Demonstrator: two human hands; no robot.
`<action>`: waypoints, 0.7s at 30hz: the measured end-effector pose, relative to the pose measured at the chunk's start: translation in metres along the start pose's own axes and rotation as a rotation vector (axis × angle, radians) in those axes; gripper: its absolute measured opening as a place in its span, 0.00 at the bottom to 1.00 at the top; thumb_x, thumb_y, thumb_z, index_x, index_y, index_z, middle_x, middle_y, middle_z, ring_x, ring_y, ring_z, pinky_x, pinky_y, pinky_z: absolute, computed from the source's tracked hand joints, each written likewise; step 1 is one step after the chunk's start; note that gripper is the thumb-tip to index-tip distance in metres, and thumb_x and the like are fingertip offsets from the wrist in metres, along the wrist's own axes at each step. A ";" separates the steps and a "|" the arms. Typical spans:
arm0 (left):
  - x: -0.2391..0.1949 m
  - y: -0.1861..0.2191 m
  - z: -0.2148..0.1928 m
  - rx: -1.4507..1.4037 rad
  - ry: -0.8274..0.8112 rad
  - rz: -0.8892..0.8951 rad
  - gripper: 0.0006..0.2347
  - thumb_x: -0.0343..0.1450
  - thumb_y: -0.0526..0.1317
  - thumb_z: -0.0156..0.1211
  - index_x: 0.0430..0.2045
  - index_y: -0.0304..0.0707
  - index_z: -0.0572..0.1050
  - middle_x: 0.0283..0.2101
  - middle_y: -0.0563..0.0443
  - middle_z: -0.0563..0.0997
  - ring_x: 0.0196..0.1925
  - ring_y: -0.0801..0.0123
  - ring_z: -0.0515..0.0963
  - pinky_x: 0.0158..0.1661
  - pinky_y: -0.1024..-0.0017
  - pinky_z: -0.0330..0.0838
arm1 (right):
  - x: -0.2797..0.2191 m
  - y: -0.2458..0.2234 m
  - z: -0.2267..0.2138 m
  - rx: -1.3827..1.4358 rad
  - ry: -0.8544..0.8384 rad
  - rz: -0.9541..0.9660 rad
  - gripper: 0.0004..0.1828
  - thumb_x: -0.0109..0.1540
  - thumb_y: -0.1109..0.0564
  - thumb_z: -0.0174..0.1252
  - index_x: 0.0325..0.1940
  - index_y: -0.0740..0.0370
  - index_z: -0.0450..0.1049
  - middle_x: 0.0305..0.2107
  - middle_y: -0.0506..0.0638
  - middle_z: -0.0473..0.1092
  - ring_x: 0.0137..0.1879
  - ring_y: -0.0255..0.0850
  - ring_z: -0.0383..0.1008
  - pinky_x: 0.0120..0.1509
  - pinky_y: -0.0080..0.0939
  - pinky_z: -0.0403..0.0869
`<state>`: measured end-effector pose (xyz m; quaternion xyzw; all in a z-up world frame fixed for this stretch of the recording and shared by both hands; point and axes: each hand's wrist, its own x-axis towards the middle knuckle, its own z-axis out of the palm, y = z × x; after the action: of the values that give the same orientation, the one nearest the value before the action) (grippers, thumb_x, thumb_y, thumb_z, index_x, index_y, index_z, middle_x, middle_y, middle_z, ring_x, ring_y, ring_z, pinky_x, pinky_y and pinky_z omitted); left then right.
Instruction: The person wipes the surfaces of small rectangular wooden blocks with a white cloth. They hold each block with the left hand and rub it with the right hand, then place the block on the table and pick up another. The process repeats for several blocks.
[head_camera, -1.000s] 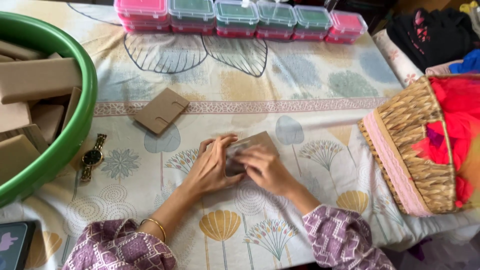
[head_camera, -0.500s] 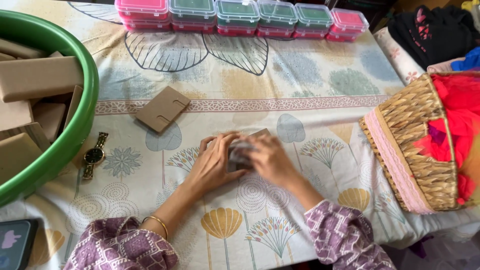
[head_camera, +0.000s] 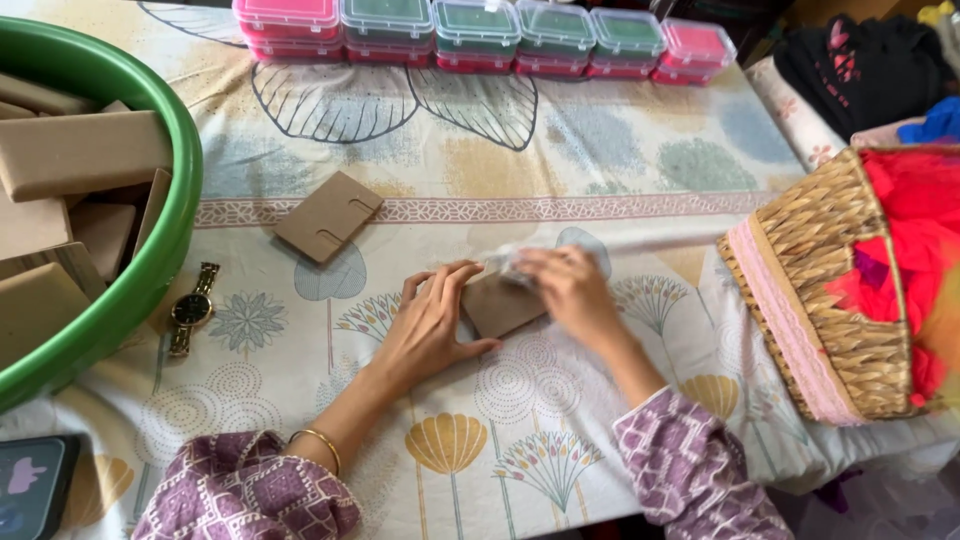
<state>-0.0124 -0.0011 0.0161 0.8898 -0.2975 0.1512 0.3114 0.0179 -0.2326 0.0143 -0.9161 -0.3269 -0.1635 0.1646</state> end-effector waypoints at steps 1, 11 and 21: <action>-0.002 0.001 -0.001 -0.001 -0.010 -0.001 0.45 0.52 0.58 0.74 0.56 0.32 0.57 0.56 0.40 0.68 0.55 0.57 0.72 0.59 0.55 0.57 | -0.005 0.002 0.003 0.007 -0.001 0.008 0.18 0.61 0.69 0.56 0.49 0.52 0.78 0.49 0.38 0.76 0.45 0.33 0.71 0.55 0.39 0.69; 0.002 0.000 0.000 -0.010 -0.005 -0.016 0.44 0.51 0.57 0.74 0.57 0.33 0.58 0.57 0.41 0.68 0.56 0.57 0.71 0.59 0.54 0.56 | 0.001 -0.018 0.001 0.130 -0.010 -0.128 0.15 0.54 0.65 0.60 0.44 0.55 0.79 0.48 0.40 0.74 0.49 0.39 0.69 0.60 0.42 0.69; -0.001 -0.001 0.001 -0.009 0.003 0.002 0.42 0.53 0.56 0.73 0.57 0.33 0.58 0.57 0.41 0.68 0.57 0.58 0.71 0.60 0.54 0.56 | -0.006 -0.048 -0.003 0.173 0.004 -0.141 0.15 0.52 0.64 0.62 0.42 0.54 0.78 0.41 0.43 0.74 0.44 0.38 0.70 0.54 0.41 0.73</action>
<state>-0.0126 -0.0009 0.0147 0.8877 -0.2988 0.1515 0.3159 -0.0187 -0.2017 0.0235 -0.8729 -0.4032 -0.1478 0.2317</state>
